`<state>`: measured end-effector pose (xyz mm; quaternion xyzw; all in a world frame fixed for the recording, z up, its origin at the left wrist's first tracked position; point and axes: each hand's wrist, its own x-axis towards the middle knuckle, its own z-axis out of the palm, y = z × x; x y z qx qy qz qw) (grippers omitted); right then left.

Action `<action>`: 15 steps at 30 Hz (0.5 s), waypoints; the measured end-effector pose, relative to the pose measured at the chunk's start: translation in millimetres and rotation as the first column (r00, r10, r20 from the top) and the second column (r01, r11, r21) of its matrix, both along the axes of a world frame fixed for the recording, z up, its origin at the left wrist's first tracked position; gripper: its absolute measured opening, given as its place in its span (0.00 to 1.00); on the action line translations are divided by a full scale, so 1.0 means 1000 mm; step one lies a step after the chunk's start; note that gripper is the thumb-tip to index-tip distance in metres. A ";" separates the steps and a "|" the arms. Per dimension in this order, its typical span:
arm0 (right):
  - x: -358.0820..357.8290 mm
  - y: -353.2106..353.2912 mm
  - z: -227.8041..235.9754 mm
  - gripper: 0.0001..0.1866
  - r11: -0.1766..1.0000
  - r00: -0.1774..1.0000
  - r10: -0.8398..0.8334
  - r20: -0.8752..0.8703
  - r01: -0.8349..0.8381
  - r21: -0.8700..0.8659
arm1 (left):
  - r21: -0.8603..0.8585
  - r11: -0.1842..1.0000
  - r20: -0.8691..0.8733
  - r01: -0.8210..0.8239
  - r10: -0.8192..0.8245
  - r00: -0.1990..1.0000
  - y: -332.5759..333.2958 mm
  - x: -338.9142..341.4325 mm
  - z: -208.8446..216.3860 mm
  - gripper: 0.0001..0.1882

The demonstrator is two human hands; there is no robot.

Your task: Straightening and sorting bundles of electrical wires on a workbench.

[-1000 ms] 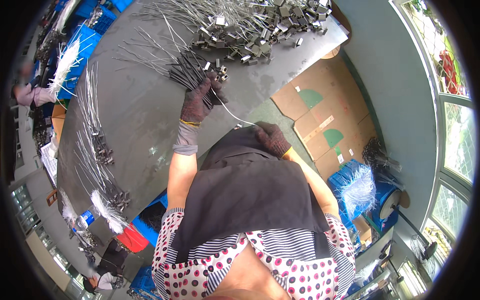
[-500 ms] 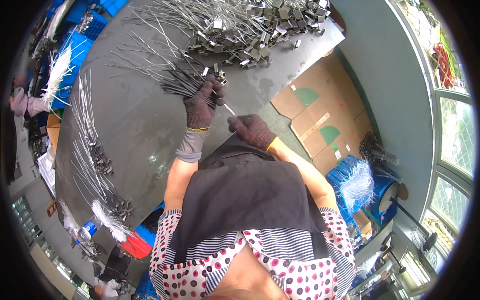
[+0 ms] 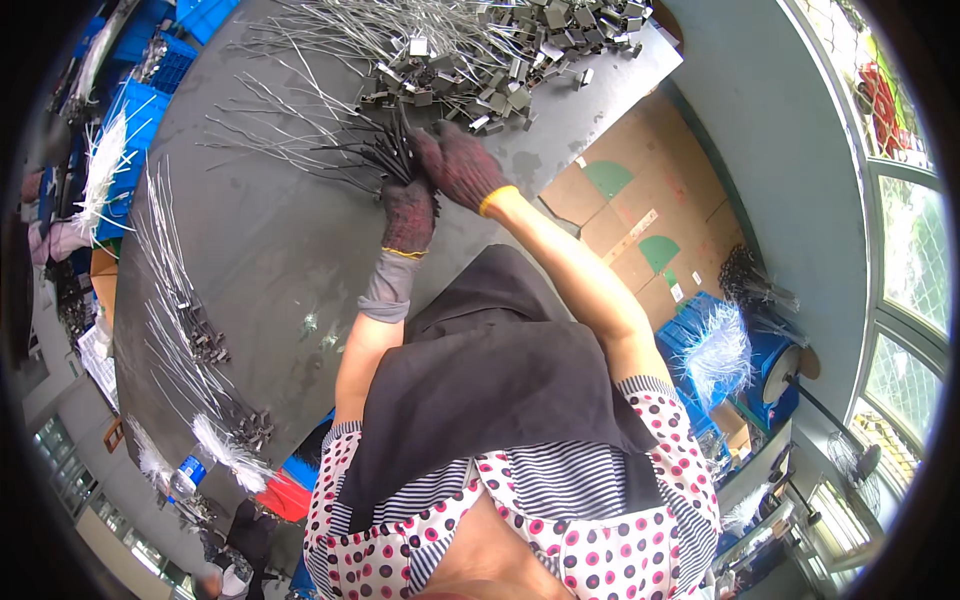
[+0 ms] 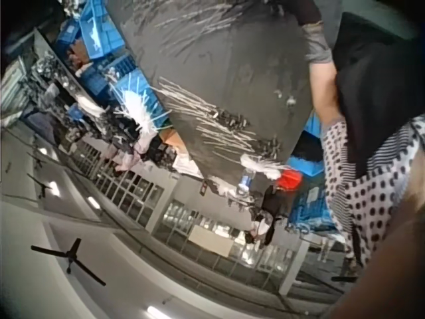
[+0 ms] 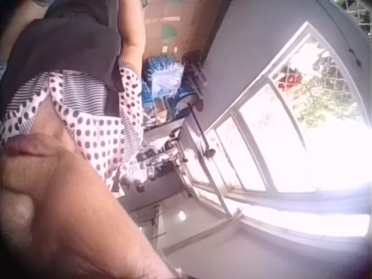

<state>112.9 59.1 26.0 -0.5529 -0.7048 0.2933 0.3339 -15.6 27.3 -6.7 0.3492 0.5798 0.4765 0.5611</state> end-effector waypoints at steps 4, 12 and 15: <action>-0.012 0.028 0.014 0.30 0.964 0.994 -0.004 0.113 0.034 -0.263 | -0.129 0.985 0.069 0.112 -0.104 0.992 0.019 -0.015 -0.024 0.19; 0.041 0.086 0.016 0.17 0.947 0.723 -0.320 0.613 0.244 0.208 | 0.038 0.947 -0.277 -0.319 0.317 0.907 0.020 -0.087 -0.042 0.21; 0.057 0.092 0.003 0.17 0.968 0.645 -0.242 0.725 0.216 0.131 | -0.234 0.932 0.111 -0.275 0.307 0.945 0.014 -0.081 -0.012 0.14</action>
